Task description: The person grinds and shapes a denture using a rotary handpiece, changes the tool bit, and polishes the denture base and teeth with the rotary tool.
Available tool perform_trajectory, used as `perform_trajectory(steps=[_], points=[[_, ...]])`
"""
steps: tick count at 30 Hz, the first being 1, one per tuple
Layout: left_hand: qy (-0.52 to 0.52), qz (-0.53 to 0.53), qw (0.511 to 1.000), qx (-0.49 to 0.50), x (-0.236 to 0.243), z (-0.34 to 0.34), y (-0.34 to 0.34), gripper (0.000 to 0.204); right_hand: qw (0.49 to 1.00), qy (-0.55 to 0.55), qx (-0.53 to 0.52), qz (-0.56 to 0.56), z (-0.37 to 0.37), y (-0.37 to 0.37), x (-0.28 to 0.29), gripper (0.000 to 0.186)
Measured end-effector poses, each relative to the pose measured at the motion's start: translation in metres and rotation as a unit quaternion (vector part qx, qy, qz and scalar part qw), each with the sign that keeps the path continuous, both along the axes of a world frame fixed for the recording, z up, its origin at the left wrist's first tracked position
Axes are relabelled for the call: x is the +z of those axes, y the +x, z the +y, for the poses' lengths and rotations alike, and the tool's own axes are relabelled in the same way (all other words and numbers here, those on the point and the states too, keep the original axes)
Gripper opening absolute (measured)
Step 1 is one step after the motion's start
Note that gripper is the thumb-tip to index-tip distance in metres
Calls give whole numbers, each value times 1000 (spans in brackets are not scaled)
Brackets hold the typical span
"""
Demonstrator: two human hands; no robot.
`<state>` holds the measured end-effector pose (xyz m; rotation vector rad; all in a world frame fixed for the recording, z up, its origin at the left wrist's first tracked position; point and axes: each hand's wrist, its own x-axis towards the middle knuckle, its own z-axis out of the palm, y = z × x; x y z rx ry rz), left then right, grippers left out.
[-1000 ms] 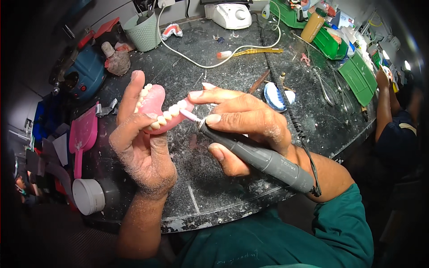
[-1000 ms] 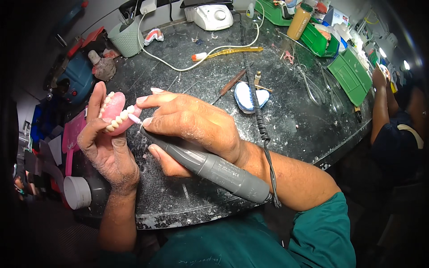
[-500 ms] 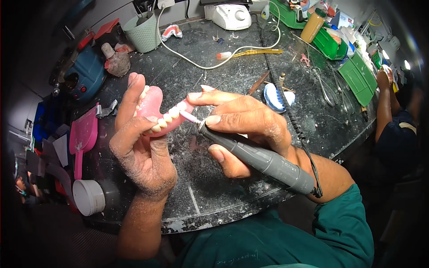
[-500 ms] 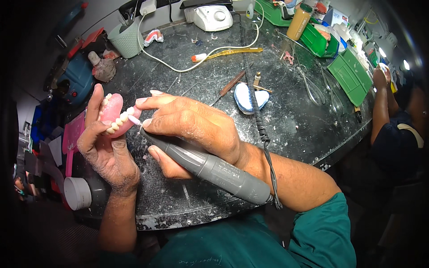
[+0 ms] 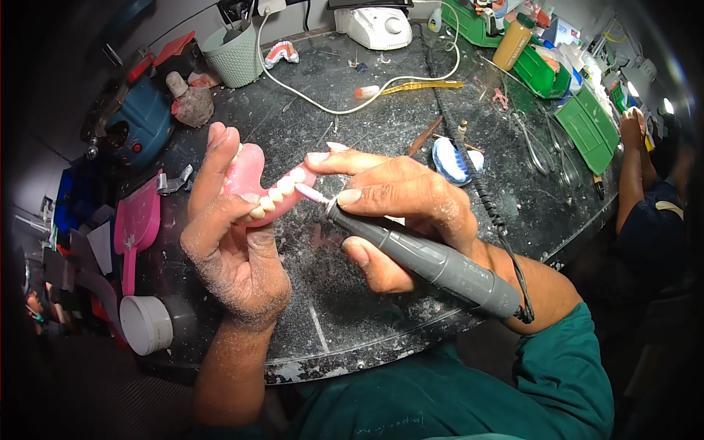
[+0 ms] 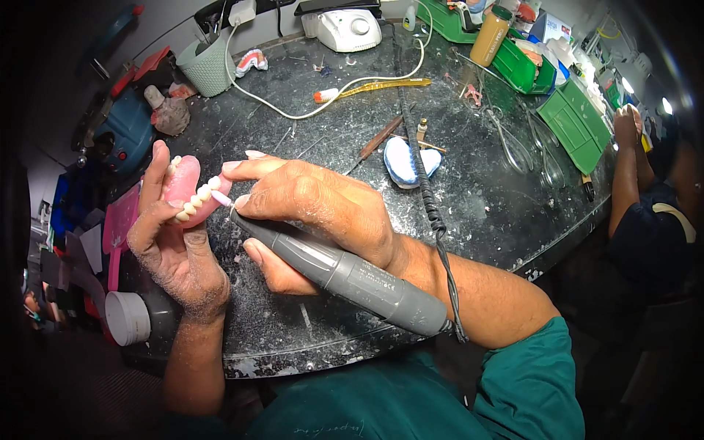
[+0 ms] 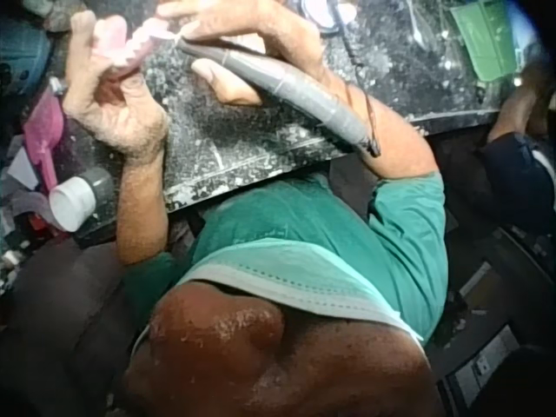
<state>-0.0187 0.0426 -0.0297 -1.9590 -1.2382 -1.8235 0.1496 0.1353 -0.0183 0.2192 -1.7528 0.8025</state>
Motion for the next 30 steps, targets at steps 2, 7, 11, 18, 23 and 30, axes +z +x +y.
perform_trajectory(steps=[2, 7, 11, 18, 23, 30], points=[[-1, 9, 1000, 5, 0, 0, 0, 28, 1000, -1, -5, 0, 0, 1, 0, 37], [-17, 14, 999, 23, 4, -4, 0, 27, 1000, 2, -4, 3, -2, 0, 0, 37], [-12, 4, 1000, 25, 3, -2, 2, 27, 1000, 3, -6, -2, 0, 1, 1, 37], [-16, -14, 1000, 12, 1, -2, 3, 27, 1000, 2, -10, 3, 0, 0, 1, 36], [-24, -47, 999, -10, -2, -3, 3, 26, 1000, -1, -13, -11, 0, 2, 2, 34], [-29, -41, 998, -21, -1, -2, 3, 25, 1000, 3, -10, -19, -1, 1, 2, 34]])
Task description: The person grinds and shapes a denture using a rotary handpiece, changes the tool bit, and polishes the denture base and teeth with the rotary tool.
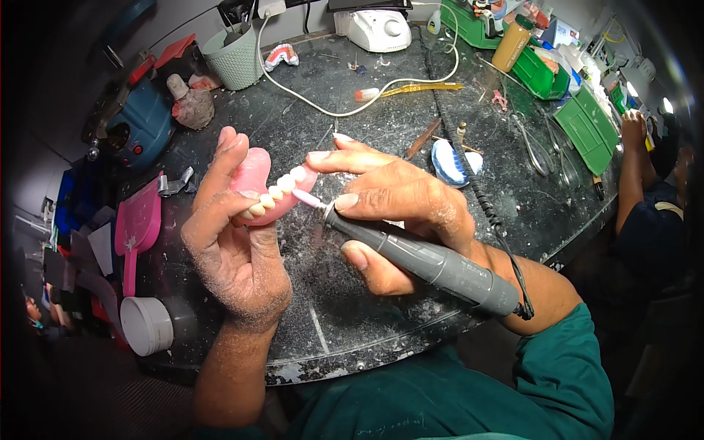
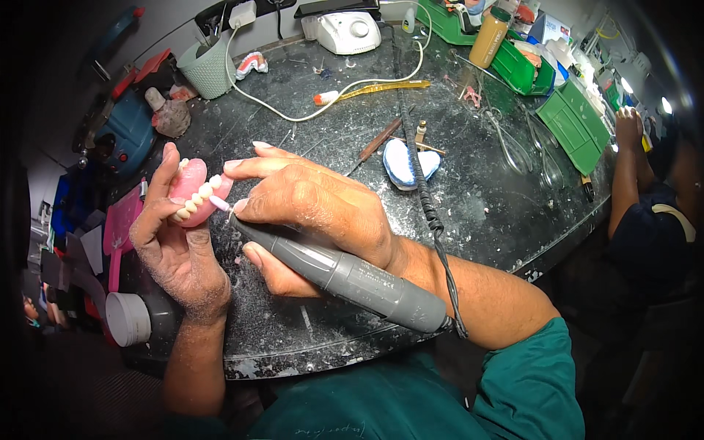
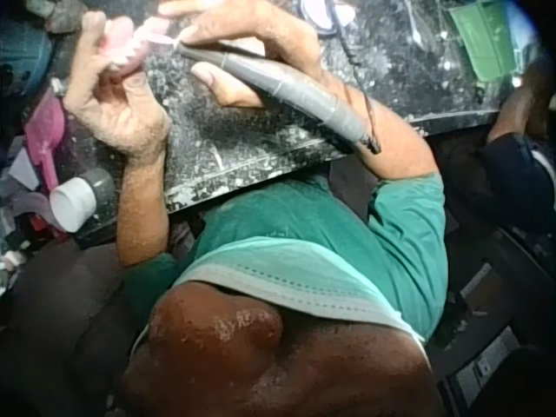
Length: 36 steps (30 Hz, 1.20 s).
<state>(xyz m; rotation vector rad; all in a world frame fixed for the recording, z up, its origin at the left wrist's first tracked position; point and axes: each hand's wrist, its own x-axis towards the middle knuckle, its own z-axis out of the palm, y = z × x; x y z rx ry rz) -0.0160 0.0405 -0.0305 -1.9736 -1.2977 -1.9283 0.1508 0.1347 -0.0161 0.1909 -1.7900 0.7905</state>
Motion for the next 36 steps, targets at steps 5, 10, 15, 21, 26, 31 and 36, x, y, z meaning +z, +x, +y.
perform_trajectory(steps=[5, 10, 15, 21, 26, 31, 36], points=[[3, 21, 1000, 21, 0, -1, 0, 25, 1000, 0, -5, 8, -1, -1, -1, 35], [-2, 15, 1000, 22, 0, -1, 3, 25, 1000, 1, -6, 9, -1, 0, 0, 35], [-7, 15, 1000, 10, 2, -1, 2, 24, 999, 15, -26, -10, -1, 2, 3, 37], [-9, 16, 1000, 12, 2, -2, 2, 24, 1000, 19, -21, -14, -1, 1, 3, 37], [-2, 11, 1000, 7, 2, -1, 3, 25, 999, -8, -14, 29, -1, -2, -2, 38], [0, -1, 1000, 4, 0, -1, 4, 27, 1000, 0, -5, 15, -1, 0, -1, 38], [-3, -13, 1000, -9, -2, -1, 3, 29, 1000, 0, -5, 17, 0, 0, 0, 39]])
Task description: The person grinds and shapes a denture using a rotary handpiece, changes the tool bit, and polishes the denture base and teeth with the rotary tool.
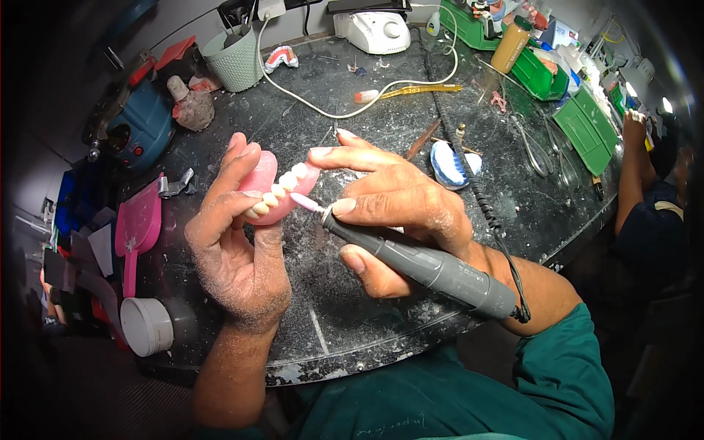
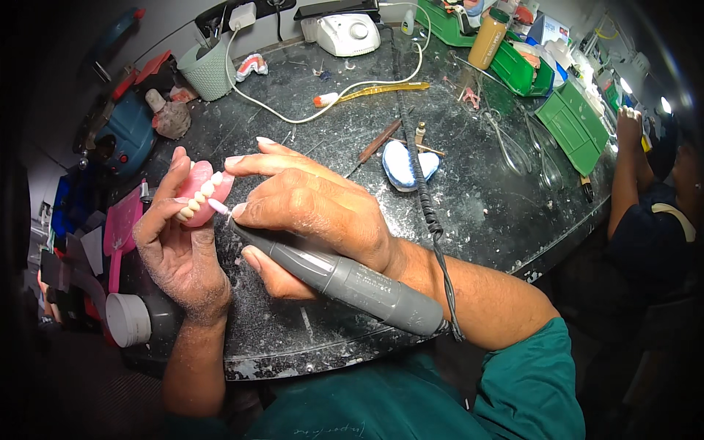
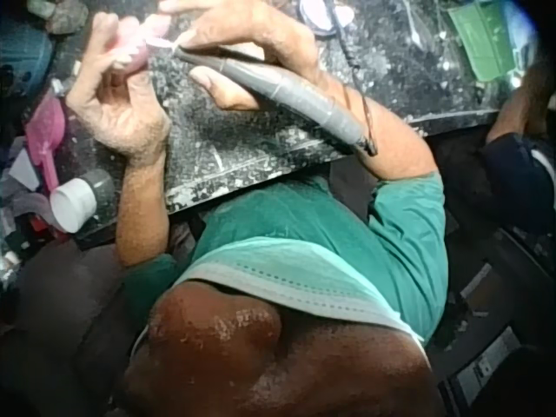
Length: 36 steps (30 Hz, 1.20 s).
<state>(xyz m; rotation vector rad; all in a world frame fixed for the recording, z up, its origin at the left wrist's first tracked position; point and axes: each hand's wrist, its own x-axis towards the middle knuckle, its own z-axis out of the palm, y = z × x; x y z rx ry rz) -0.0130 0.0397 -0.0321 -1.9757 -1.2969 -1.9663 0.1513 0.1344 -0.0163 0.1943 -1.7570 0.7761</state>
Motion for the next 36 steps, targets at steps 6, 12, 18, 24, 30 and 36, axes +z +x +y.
perform_trajectory(steps=[6, 12, 18, 24, 30, 36], points=[[-5, 4, 1000, 12, 2, -2, 1, 29, 1000, 5, -9, -12, -1, 0, 1, 40], [-16, 37, 999, 30, 6, -5, 1, 30, 1000, 0, -7, 9, 1, -2, -2, 39], [-11, 30, 999, 25, 5, -5, 0, 31, 1000, 0, -6, 13, 1, -2, -2, 38], [-9, 21, 1000, 15, 2, -3, 0, 29, 1000, 8, -9, 1, 1, 0, 1, 38], [-15, 31, 999, 15, 5, -4, 0, 31, 1000, 8, -7, -3, 1, 1, 2, 38], [-19, 26, 999, 10, 3, -5, -1, 31, 1000, 7, -17, -12, -1, 0, 2, 37]])
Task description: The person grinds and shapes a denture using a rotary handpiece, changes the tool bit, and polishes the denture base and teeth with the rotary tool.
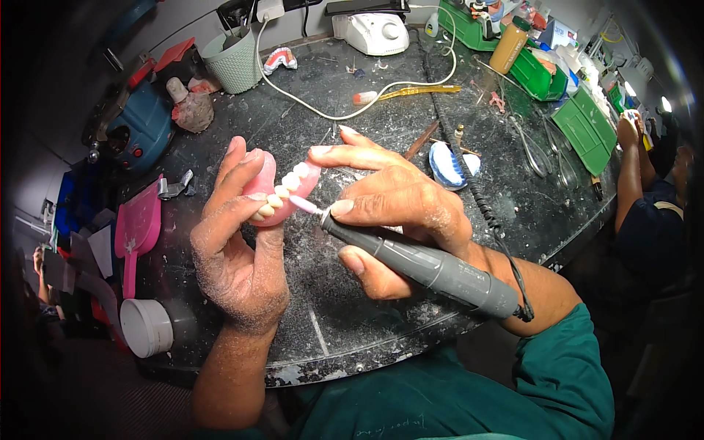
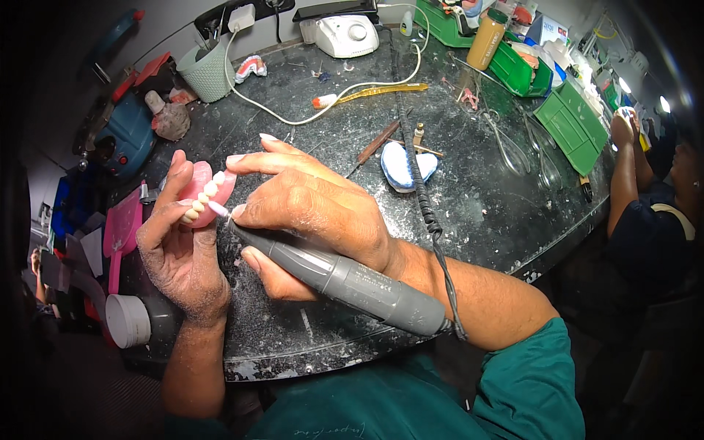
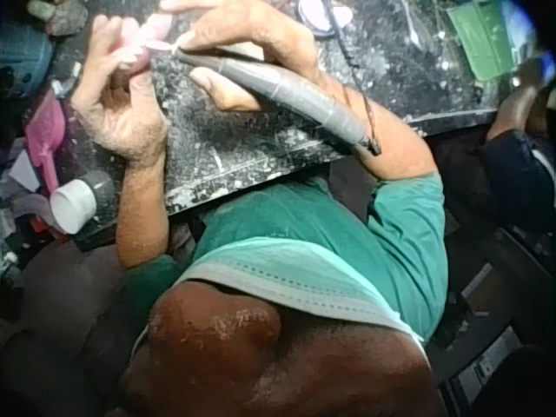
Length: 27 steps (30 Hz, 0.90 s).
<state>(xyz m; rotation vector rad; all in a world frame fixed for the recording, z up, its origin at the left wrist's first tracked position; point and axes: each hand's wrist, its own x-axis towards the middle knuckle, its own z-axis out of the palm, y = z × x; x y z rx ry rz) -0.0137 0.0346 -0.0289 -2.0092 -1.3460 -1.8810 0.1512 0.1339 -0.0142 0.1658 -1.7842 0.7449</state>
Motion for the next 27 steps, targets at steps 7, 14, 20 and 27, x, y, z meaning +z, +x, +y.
perform_trajectory(steps=[7, 14, 20, 27], points=[[3, 4, 1000, 3, 1, 1, 2, 31, 1000, -3, -12, -3, 0, 2, 1, 36], [3, 18, 1000, 23, 4, 0, 3, 32, 1000, -1, -16, 5, 1, 0, -1, 35], [2, -18, 1000, 18, 1, 0, 5, 32, 1000, 2, -4, -16, 2, 4, 1, 35], [4, -22, 1000, 2, 2, 1, 5, 30, 1000, 5, -17, -18, 1, 4, 1, 35]])
